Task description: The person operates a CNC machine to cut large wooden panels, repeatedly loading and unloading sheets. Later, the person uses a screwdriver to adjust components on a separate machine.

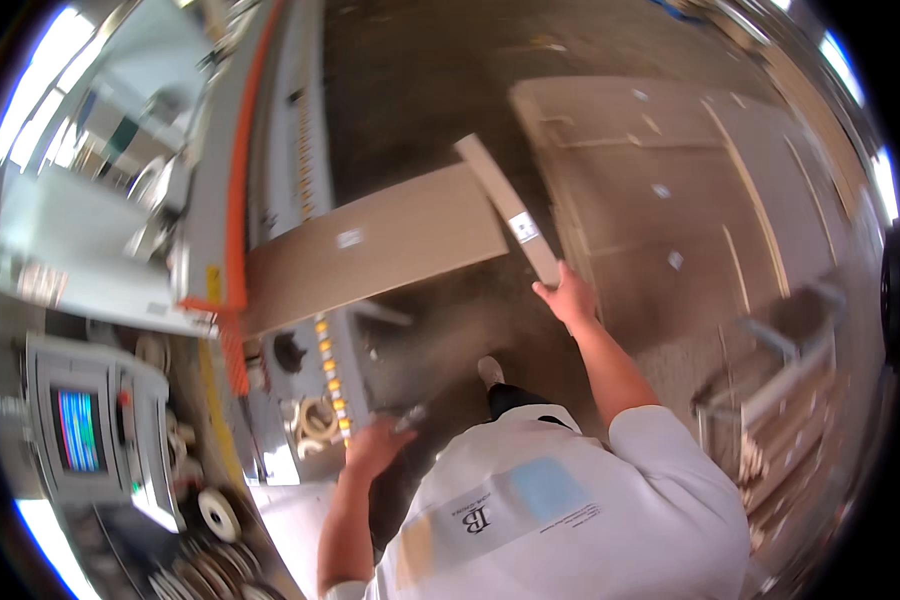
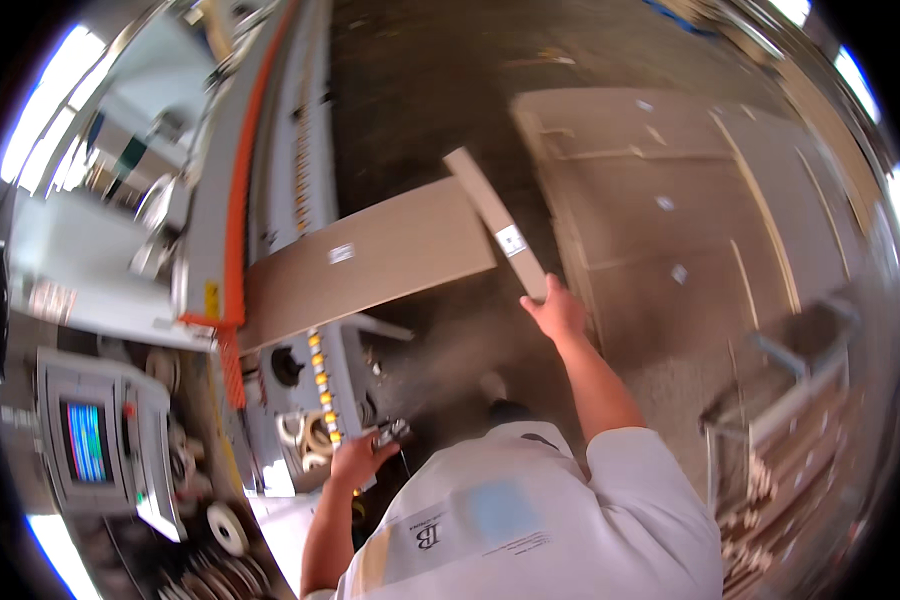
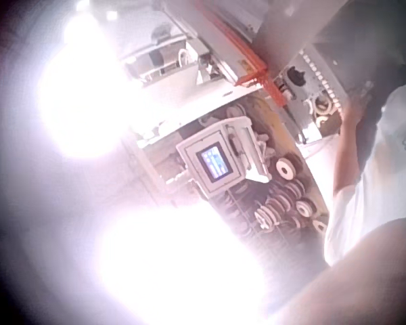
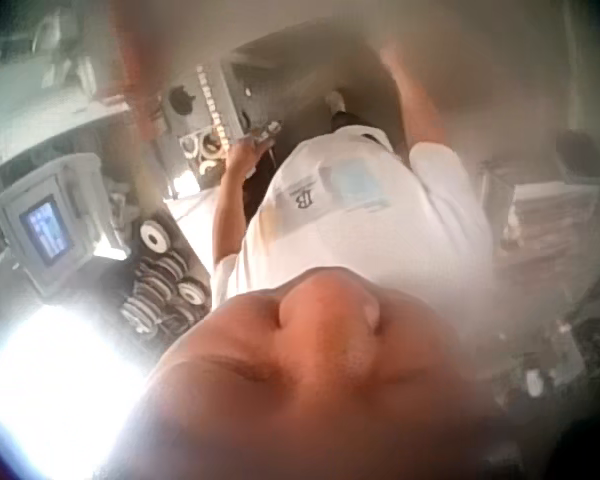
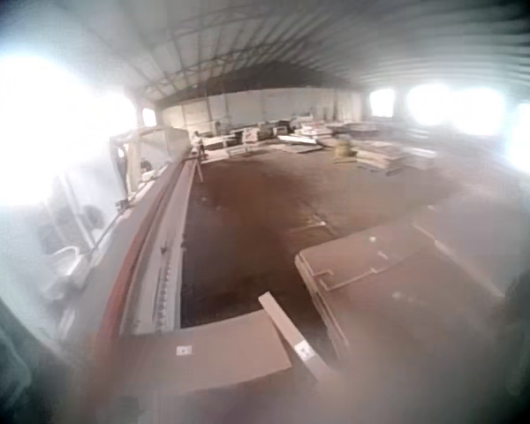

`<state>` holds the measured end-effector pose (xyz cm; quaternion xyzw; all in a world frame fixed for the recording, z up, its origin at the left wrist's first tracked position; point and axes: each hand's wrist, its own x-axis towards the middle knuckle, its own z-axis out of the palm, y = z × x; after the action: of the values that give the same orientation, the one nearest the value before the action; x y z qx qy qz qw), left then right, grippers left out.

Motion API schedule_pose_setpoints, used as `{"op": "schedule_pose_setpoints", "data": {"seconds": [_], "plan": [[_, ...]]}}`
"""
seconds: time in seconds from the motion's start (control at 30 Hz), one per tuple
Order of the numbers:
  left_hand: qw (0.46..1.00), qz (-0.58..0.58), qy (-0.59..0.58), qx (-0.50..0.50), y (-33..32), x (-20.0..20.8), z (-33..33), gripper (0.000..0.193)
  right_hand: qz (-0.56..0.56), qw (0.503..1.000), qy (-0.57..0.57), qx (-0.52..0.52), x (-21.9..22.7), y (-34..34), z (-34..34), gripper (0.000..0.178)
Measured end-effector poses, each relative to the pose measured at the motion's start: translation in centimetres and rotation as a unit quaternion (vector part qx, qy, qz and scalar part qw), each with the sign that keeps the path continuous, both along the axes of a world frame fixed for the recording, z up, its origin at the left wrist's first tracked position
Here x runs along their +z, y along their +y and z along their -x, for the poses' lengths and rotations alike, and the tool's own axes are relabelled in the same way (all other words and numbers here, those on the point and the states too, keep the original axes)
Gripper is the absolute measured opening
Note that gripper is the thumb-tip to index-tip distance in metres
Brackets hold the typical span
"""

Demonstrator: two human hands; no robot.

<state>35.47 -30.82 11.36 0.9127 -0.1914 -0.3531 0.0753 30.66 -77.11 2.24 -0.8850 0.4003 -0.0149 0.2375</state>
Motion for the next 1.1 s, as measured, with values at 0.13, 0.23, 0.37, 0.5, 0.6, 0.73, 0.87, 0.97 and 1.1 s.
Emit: {"op": "schedule_pose_setpoints", "data": {"seconds": [0.13,0.23,0.37,0.5,0.6,0.73,0.87,0.97,1.1], "plan": [[0.993,0.117,0.033,-0.008,1.8,-3.5,5.7,0.050,-0.030,0.998,-0.033,-0.037,-0.7,0.6,13.0,0.078],[0.981,0.055,0.111,-0.149,3.1,-8.9,8.6,0.047,-0.109,0.975,-0.064,-0.180,-2.3,3.5,23.9,0.086],[0.960,0.079,0.186,-0.196,0.4,-12.8,12.0,0.045,-0.207,0.918,-0.132,-0.312,-1.2,6.7,37.4,0.079],[0.948,0.077,0.169,-0.258,-1.6,-14.2,13.9,0.040,-0.221,0.824,-0.276,-0.443,0.0,9.3,46.9,0.075],[0.941,0.091,0.118,-0.303,-3.6,-16.2,15.4,0.037,-0.154,0.779,-0.306,-0.526,-2.0,10.0,53.4,0.075],[0.938,0.115,0.191,-0.265,-10.0,-12.7,18.3,0.035,-0.073,0.764,-0.160,-0.621,-4.2,8.0,60.3,0.076],[0.934,0.071,0.170,-0.307,-16.8,-9.5,24.2,0.034,-0.077,0.738,-0.092,-0.664,-5.9,3.4,65.6,0.076],[0.930,0.094,0.188,-0.301,-20.0,-12.7,28.0,0.037,-0.076,0.728,-0.085,-0.676,-7.3,-4.1,70.4,0.076],[0.934,0.055,0.191,-0.296,-26.4,-15.6,34.0,0.038,-0.083,0.709,-0.097,-0.693,-8.6,-15.5,77.2,0.074]]}}
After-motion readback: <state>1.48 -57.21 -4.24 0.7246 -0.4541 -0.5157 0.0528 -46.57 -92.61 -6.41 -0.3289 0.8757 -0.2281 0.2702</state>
